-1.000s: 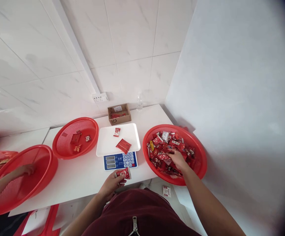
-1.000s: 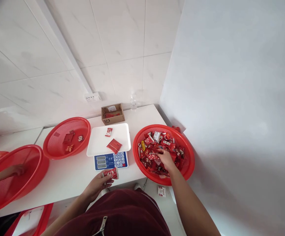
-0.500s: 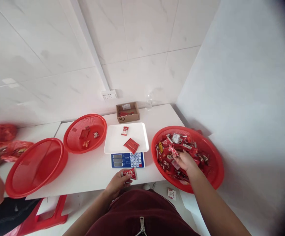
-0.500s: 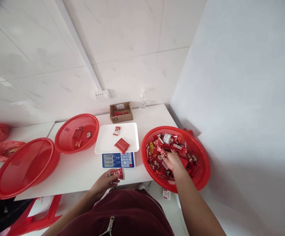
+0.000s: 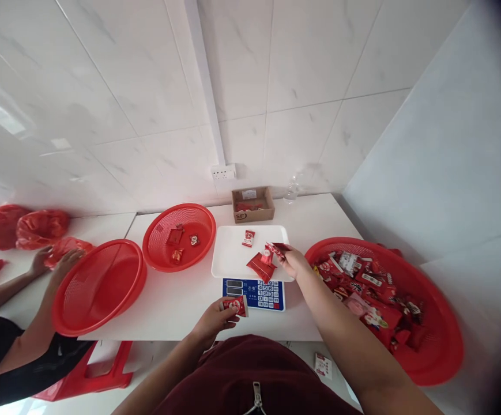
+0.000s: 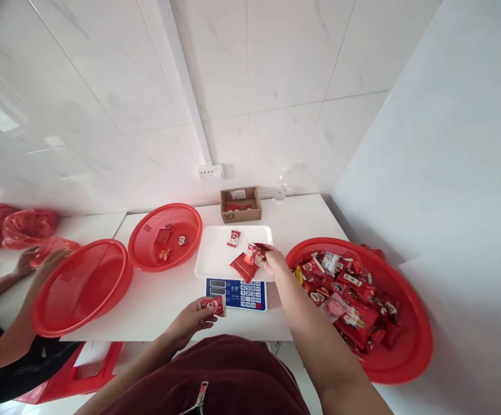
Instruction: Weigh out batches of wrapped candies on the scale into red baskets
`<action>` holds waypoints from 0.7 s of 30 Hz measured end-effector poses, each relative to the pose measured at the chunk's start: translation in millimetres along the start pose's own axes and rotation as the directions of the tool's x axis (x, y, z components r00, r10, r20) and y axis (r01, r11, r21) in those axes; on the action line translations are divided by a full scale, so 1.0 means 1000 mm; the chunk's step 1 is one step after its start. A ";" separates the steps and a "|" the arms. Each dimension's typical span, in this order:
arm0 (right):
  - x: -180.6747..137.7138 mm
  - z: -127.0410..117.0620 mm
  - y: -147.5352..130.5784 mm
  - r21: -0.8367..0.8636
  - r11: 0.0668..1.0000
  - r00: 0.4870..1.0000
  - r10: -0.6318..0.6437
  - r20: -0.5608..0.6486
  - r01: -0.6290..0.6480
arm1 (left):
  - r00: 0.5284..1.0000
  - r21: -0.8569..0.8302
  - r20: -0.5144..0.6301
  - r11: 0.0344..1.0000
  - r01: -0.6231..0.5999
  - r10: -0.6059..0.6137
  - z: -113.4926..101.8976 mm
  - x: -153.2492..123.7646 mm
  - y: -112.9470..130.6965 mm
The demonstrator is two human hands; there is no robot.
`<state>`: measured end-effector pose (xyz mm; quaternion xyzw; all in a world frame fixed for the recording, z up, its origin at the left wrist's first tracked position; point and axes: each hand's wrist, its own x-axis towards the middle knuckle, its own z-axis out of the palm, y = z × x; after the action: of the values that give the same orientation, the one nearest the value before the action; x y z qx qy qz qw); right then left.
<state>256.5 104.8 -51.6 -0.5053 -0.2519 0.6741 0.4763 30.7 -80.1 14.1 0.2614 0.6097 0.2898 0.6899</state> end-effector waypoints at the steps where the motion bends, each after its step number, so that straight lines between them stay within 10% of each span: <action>1: 0.003 0.004 0.001 0.003 1.000 1.000 0.007 -0.020 -0.006 | 1.000 -0.004 -0.004 1.000 -0.004 0.004 -0.006 0.001 0.000; 15: -0.093 -0.047 0.021 0.078 0.995 0.978 0.076 -0.192 -0.062 | 0.996 -0.217 0.031 0.973 -0.076 0.085 -0.034 0.051 0.061; 21: -0.120 -0.026 0.027 0.113 0.992 0.972 0.078 -0.220 -0.054 | 0.992 0.078 -0.118 0.996 -0.039 0.048 -0.027 0.056 0.069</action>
<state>273.9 -18.1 -30.2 -0.5601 -0.1433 0.6406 0.5053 3.0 8.5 21.5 0.2827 0.6546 0.2965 0.6354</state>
